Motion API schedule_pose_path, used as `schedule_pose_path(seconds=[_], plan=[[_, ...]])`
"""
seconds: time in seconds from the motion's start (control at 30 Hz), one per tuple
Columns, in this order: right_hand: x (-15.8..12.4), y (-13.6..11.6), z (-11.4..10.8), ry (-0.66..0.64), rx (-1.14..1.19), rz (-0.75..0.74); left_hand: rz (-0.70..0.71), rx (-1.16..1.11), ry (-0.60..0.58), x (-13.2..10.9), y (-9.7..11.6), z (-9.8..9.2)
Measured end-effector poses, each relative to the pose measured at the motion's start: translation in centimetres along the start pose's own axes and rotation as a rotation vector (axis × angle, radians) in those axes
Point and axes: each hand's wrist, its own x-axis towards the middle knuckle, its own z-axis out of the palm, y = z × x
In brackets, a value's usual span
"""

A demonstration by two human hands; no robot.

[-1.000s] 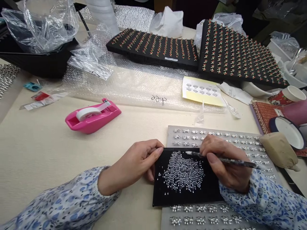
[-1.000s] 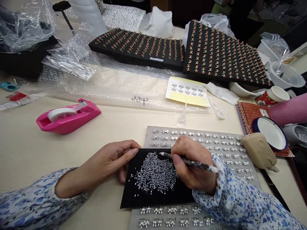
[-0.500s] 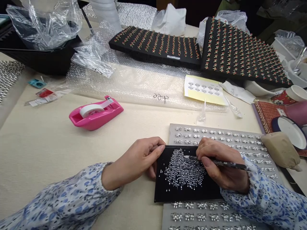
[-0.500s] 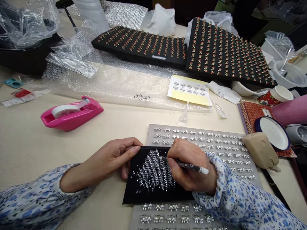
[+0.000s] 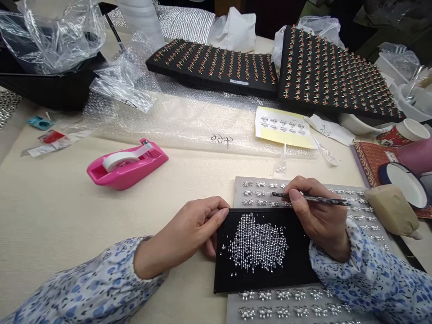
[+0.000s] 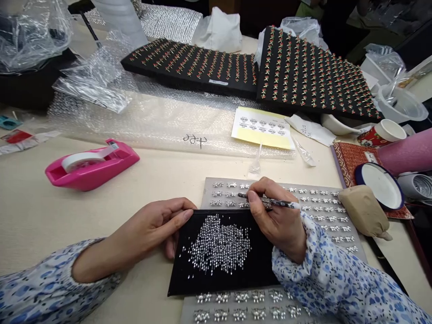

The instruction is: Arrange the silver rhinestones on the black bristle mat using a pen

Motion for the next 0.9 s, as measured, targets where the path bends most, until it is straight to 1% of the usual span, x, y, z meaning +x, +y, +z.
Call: schedule_pose_path(seconds=[0.07, 0.2, 0.33, 0.7, 0.9], plan=[[-0.05, 0.07, 0.02, -0.008, -0.010, 0.010, 0.000, -0.006, -0.002, -0.05, 0.00, -0.03], [-0.16, 0.14, 0.05, 0.021, -0.026, 0.025, 0.001, -0.015, -0.005, 0.00, -0.08, -0.07], [-0.15, 0.27, 0.14, 0.029, -0.048, 0.009, 0.005, -0.008, -0.002, 0.12, -0.06, -0.04], [-0.10, 0.28, 0.43, 0.056, -0.031, 0.002, 0.002, 0.018, 0.003, 0.08, -0.03, -0.01], [-0.19, 0.35, 0.39, 0.045, -0.017, 0.010, 0.010, 0.005, -0.003, 0.20, -0.07, -0.02]])
